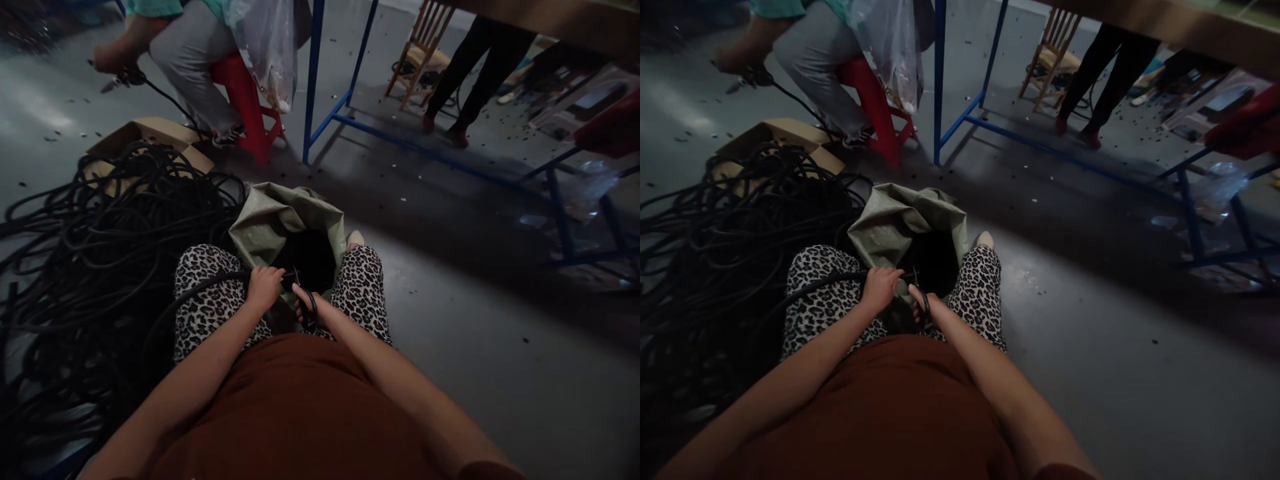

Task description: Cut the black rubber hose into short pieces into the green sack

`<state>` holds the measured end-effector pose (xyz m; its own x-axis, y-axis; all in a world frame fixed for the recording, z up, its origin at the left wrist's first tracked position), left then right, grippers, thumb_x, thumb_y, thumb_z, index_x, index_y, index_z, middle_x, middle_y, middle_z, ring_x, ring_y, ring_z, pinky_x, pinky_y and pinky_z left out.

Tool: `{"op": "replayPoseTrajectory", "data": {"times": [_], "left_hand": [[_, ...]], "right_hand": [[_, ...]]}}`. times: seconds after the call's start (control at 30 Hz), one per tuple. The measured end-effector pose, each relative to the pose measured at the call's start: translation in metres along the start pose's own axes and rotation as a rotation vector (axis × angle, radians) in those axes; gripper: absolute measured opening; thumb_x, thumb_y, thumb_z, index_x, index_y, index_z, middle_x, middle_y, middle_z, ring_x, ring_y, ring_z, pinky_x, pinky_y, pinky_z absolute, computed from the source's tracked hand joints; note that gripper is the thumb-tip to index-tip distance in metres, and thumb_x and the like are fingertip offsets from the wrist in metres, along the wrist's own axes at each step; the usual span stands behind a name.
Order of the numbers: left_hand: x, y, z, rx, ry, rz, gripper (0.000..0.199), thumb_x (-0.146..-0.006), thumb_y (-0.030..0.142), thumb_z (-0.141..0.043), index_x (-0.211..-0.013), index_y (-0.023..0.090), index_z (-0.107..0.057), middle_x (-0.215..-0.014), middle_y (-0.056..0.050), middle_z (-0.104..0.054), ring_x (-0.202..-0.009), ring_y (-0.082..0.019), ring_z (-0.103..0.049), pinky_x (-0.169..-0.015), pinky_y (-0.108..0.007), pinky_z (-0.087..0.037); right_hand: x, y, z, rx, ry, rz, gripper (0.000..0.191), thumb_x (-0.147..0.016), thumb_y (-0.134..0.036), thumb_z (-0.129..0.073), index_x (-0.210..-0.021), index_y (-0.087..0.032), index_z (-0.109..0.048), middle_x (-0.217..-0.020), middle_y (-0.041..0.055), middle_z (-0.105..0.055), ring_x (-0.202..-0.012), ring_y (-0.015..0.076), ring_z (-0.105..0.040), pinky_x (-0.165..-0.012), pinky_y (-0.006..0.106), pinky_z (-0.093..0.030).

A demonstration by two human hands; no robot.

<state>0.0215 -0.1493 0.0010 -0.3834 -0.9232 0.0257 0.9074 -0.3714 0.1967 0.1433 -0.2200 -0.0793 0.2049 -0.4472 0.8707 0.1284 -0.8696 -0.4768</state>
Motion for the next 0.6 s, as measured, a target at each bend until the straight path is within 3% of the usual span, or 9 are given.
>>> {"op": "replayPoseTrajectory", "data": {"times": [0.23, 0.6], "left_hand": [[-0.001, 0.000, -0.003, 0.023, -0.037, 0.038, 0.031, -0.087, 0.024, -0.042, -0.110, 0.021, -0.062, -0.097, -0.009, -0.067, -0.092, -0.024, -0.057, -0.083, -0.040, -0.032], [-0.001, 0.000, -0.010, -0.006, -0.081, 0.045, 0.029, -0.086, 0.023, -0.044, -0.107, 0.020, -0.063, -0.093, -0.010, -0.067, -0.090, -0.024, -0.058, -0.081, -0.039, -0.033]], "right_hand": [[0.002, -0.009, 0.006, 0.007, 0.127, 0.103, 0.045, -0.086, -0.054, -0.050, -0.075, -0.011, -0.054, -0.050, -0.0009, -0.047, -0.034, 0.0083, -0.042, -0.031, 0.019, -0.037], [0.001, -0.004, 0.011, 0.135, 0.187, 0.088, 0.048, -0.087, -0.053, -0.048, -0.062, -0.013, -0.052, -0.045, 0.0000, -0.045, -0.029, 0.0080, -0.040, -0.028, 0.019, -0.029]]}}
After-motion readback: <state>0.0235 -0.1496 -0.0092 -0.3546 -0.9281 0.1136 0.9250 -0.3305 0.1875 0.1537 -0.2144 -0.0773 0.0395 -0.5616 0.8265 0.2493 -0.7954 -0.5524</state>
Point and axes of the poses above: each hand's wrist, its own x-axis away from the middle knuckle, its own z-axis out of the back of the hand, y = z × x, the point moved 7 cm from there along -x, towards the middle knuckle
